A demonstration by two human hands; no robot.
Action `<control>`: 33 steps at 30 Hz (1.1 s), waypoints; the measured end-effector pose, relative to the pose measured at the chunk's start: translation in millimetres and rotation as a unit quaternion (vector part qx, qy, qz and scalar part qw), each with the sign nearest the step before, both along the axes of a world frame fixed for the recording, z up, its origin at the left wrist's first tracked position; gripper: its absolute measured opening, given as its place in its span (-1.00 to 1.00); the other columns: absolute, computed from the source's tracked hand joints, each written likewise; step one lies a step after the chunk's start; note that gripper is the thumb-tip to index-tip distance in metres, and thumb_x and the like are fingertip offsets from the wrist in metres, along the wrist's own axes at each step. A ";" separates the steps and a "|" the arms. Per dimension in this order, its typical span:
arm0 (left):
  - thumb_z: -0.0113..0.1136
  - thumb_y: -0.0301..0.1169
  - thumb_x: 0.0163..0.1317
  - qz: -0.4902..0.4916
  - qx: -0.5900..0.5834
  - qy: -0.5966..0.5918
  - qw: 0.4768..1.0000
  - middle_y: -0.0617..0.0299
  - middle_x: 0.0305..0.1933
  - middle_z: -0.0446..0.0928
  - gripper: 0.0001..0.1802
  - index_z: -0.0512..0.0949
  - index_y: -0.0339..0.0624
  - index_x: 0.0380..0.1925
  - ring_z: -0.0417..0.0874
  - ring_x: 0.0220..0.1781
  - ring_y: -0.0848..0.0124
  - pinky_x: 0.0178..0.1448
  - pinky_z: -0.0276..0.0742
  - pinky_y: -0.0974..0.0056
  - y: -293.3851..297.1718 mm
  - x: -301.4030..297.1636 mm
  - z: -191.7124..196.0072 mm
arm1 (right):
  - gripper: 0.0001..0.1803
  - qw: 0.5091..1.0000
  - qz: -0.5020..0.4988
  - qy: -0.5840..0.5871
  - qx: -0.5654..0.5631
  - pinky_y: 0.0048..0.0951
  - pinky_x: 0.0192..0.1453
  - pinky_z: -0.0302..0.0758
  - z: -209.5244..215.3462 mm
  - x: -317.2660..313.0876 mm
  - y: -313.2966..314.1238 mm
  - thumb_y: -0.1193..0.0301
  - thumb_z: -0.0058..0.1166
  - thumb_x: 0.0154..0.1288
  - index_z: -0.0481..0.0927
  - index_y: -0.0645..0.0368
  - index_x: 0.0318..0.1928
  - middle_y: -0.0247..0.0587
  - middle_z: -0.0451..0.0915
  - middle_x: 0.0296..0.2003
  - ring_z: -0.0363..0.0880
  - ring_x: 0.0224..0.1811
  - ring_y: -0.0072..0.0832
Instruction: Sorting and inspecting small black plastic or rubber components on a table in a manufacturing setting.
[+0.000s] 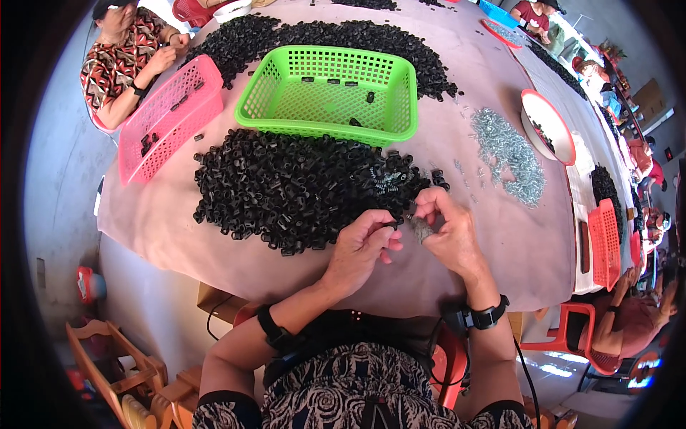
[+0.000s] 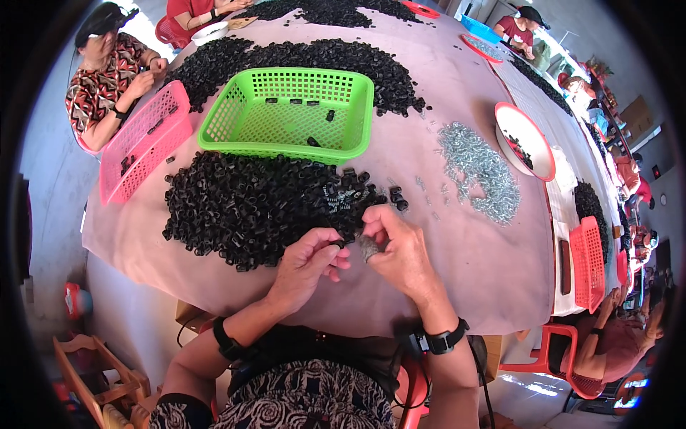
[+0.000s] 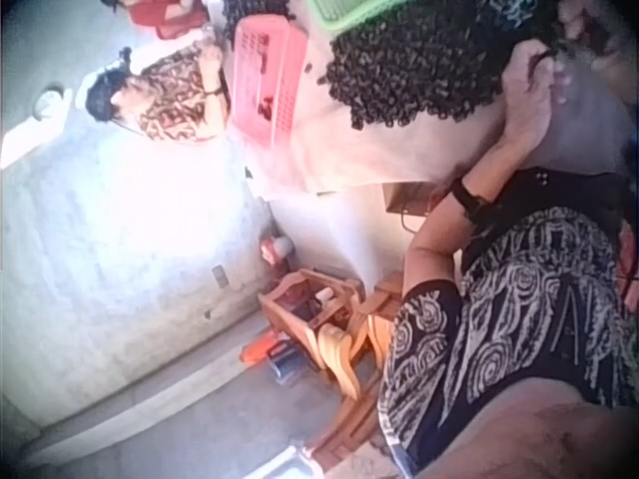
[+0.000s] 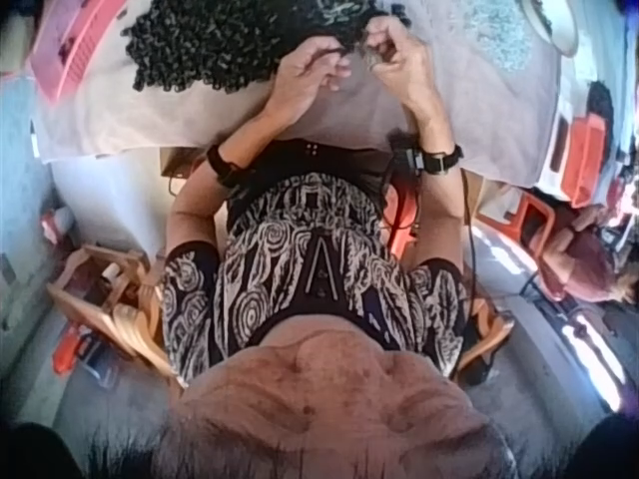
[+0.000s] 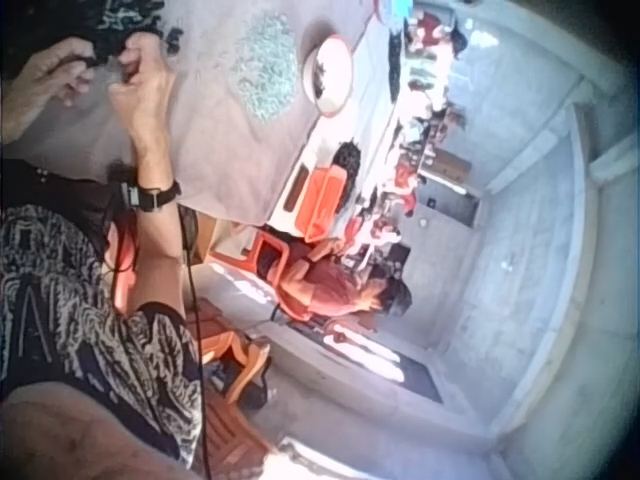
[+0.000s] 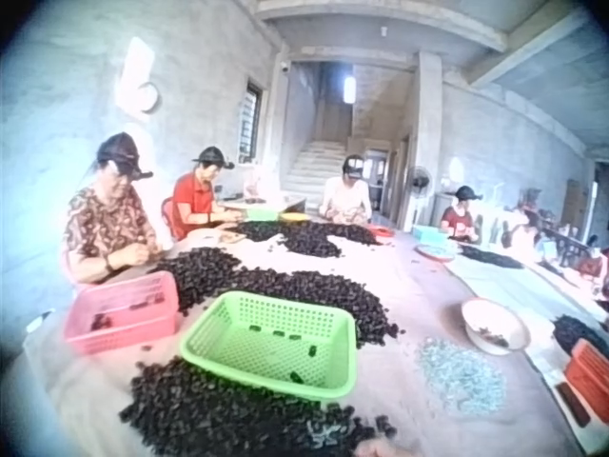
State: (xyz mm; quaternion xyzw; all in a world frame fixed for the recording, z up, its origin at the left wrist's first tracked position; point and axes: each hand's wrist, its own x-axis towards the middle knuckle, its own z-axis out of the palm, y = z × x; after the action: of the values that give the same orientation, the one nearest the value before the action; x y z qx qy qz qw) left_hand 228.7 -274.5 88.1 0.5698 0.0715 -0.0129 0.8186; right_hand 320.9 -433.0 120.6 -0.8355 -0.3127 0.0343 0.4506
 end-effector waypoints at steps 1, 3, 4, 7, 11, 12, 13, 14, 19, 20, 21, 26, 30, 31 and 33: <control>-0.07 -0.48 0.36 0.000 0.000 0.001 1.000 0.15 -0.19 0.54 -0.78 0.38 -0.25 -0.03 0.60 -0.20 0.45 -0.23 0.55 0.38 -0.2 0.0 -0.3 | -0.55 0.999 0.016 0.019 0.026 -0.55 -0.46 0.40 3.8 -4.4 1.6 0.68 0.16 -0.12 0.42 0.14 -0.14 -0.31 0.52 -0.45 0.42 -0.50 -0.56; -0.08 -0.48 0.36 0.002 0.002 -0.011 1.000 0.17 -0.20 0.55 -0.79 0.38 -0.25 -0.03 0.60 -0.21 0.46 -0.23 0.55 0.39 -0.6 -0.2 -1.6 | -0.54 0.999 0.024 0.013 0.027 -0.55 -0.46 0.41 11.2 -11.2 4.3 0.66 0.18 -0.10 0.41 0.13 -0.12 -0.31 0.51 -0.46 0.43 -0.50 -0.55; -0.08 -0.48 0.36 0.002 0.003 -0.010 1.000 0.17 -0.20 0.55 -0.79 0.38 -0.25 -0.03 0.60 -0.21 0.46 -0.23 0.55 0.39 -0.8 -0.3 -2.2 | -0.53 0.999 0.035 0.007 0.029 -0.54 -0.46 0.41 14.6 -13.2 5.7 0.64 0.21 -0.09 0.40 0.12 -0.11 -0.31 0.50 -0.46 0.43 -0.50 -0.53; -0.08 -0.48 0.36 0.001 0.010 -0.014 1.000 0.18 -0.20 0.54 -0.79 0.38 -0.25 -0.04 0.60 -0.22 0.48 -0.23 0.54 0.40 -1.5 -1.0 -2.9 | -0.52 0.998 0.050 0.013 -0.022 -0.51 -0.46 0.42 26.3 -16.1 8.6 0.62 0.23 -0.08 0.38 0.12 -0.10 -0.31 0.49 -0.47 0.44 -0.49 -0.52; -0.09 -0.51 0.36 -0.022 0.061 -0.037 0.997 0.22 -0.25 0.52 -0.81 0.40 -0.26 -0.06 0.58 -0.25 0.52 -0.26 0.51 0.44 -3.6 -1.8 -3.2 | -0.54 0.996 0.080 0.003 -0.029 -0.45 -0.46 0.42 31.8 -14.0 6.9 0.63 0.23 -0.08 0.36 0.13 -0.14 -0.26 0.46 -0.48 0.46 -0.48 -0.42; -0.10 -0.52 0.36 -0.028 0.079 -0.040 0.996 0.23 -0.26 0.51 -0.81 0.40 -0.26 -0.07 0.57 -0.27 0.54 -0.27 0.50 0.45 -4.5 -2.1 -3.5 | -0.56 0.993 0.102 -0.036 -0.051 -0.43 -0.46 0.41 33.5 -13.7 6.6 0.64 0.22 -0.08 0.35 0.14 -0.16 -0.24 0.45 -0.49 0.46 -0.48 -0.37; -0.10 -0.52 0.36 -0.029 0.079 -0.039 0.996 0.23 -0.26 0.51 -0.81 0.40 -0.26 -0.07 0.57 -0.27 0.54 -0.27 0.50 0.45 -5.6 -2.7 -2.1 | -0.57 0.987 0.124 -0.075 -0.072 -0.40 -0.46 0.41 34.6 -13.4 6.2 0.66 0.21 -0.09 0.34 0.15 -0.18 -0.21 0.44 -0.49 0.47 -0.47 -0.31; -0.10 -0.53 0.36 -0.031 0.104 -0.050 0.993 0.24 -0.28 0.51 -0.82 0.41 -0.27 -0.08 0.57 -0.28 0.54 -0.27 0.50 0.45 -6.7 -3.4 0.0 | -0.57 0.987 0.124 -0.074 -0.072 -0.40 -0.46 0.41 34.4 -12.7 6.4 0.66 0.21 -0.09 0.34 0.15 -0.18 -0.21 0.44 -0.49 0.47 -0.47 -0.31; -0.11 -0.54 0.36 -0.039 0.130 -0.056 0.989 0.24 -0.30 0.49 -0.83 0.41 -0.28 -0.10 0.57 -0.30 0.54 -0.28 0.50 0.46 -5.2 -3.0 -1.4 | -0.58 0.990 0.119 -0.026 -0.066 -0.44 -0.46 0.40 33.6 -14.1 7.2 0.69 0.18 -0.07 0.35 0.15 -0.18 -0.24 0.46 -0.49 0.47 -0.50 -0.37; -0.11 -0.54 0.35 -0.032 0.111 -0.051 0.992 0.23 -0.29 0.50 -0.83 0.41 -0.28 -0.11 0.57 -0.31 0.54 -0.28 0.50 0.46 -5.0 -2.6 -2.5 | -0.58 0.990 0.119 -0.027 -0.067 -0.44 -0.46 0.40 30.3 -13.4 6.3 0.69 0.18 -0.07 0.35 0.15 -0.18 -0.24 0.46 -0.49 0.47 -0.50 -0.37; -0.11 -0.54 0.35 -0.025 0.092 -0.046 0.994 0.23 -0.29 0.51 -0.84 0.40 -0.29 -0.11 0.58 -0.31 0.53 -0.28 0.50 0.45 -4.5 -2.4 -3.1 | -0.57 0.995 0.098 0.025 -0.023 -0.50 -0.46 0.39 22.7 -11.6 4.8 0.70 0.17 -0.05 0.36 0.15 -0.15 -0.28 0.48 -0.47 0.46 -0.48 -0.49; -0.11 -0.52 0.36 -0.027 0.062 -0.045 0.997 0.20 -0.27 0.53 -0.84 0.39 -0.29 -0.10 0.59 -0.32 0.52 -0.28 0.50 0.44 -3.8 -0.4 -2.0 | -0.57 0.984 0.042 0.127 0.120 -0.67 -0.42 0.36 -10.6 -11.9 2.9 0.73 0.13 0.02 0.37 0.15 -0.09 -0.38 0.53 -0.39 0.43 -0.43 -0.76; -0.12 -0.51 0.37 -0.005 0.035 -0.045 0.998 0.19 -0.27 0.53 -0.83 0.38 -0.28 -0.09 0.59 -0.32 0.50 -0.27 0.50 0.43 -4.0 -1.6 -1.9 | -0.60 0.951 -0.007 0.166 0.261 -0.69 -0.37 0.37 -22.5 -28.0 14.6 0.77 0.08 0.05 0.37 0.19 -0.09 -0.38 0.50 -0.38 0.45 -0.39 -0.74; -0.12 -0.51 0.37 -0.004 0.035 -0.046 0.998 0.19 -0.27 0.53 -0.83 0.38 -0.28 -0.09 0.59 -0.32 0.50 -0.27 0.50 0.43 -4.1 -2.1 -1.4 | -0.60 0.944 -0.025 0.167 0.283 -0.69 -0.35 0.37 -22.9 -32.6 16.7 0.79 0.06 0.05 0.37 0.20 -0.09 -0.38 0.49 -0.37 0.45 -0.37 -0.73; -0.13 -0.51 0.37 -0.001 0.040 -0.052 0.998 0.21 -0.28 0.52 -0.83 0.37 -0.28 -0.09 0.58 -0.33 0.51 -0.28 0.50 0.43 -4.5 -2.7 -0.1 | -0.61 0.940 -0.034 0.163 0.298 -0.69 -0.35 0.37 -24.7 -35.8 19.1 0.79 0.06 0.05 0.37 0.20 -0.10 -0.38 0.49 -0.37 0.44 -0.38 -0.73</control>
State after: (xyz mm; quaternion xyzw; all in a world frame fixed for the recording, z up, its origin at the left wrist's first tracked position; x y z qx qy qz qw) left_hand 225.9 -279.0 88.0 0.6021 0.0285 0.0188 0.7977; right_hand 285.1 -413.9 95.9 -0.6561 -0.2023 0.0595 0.7246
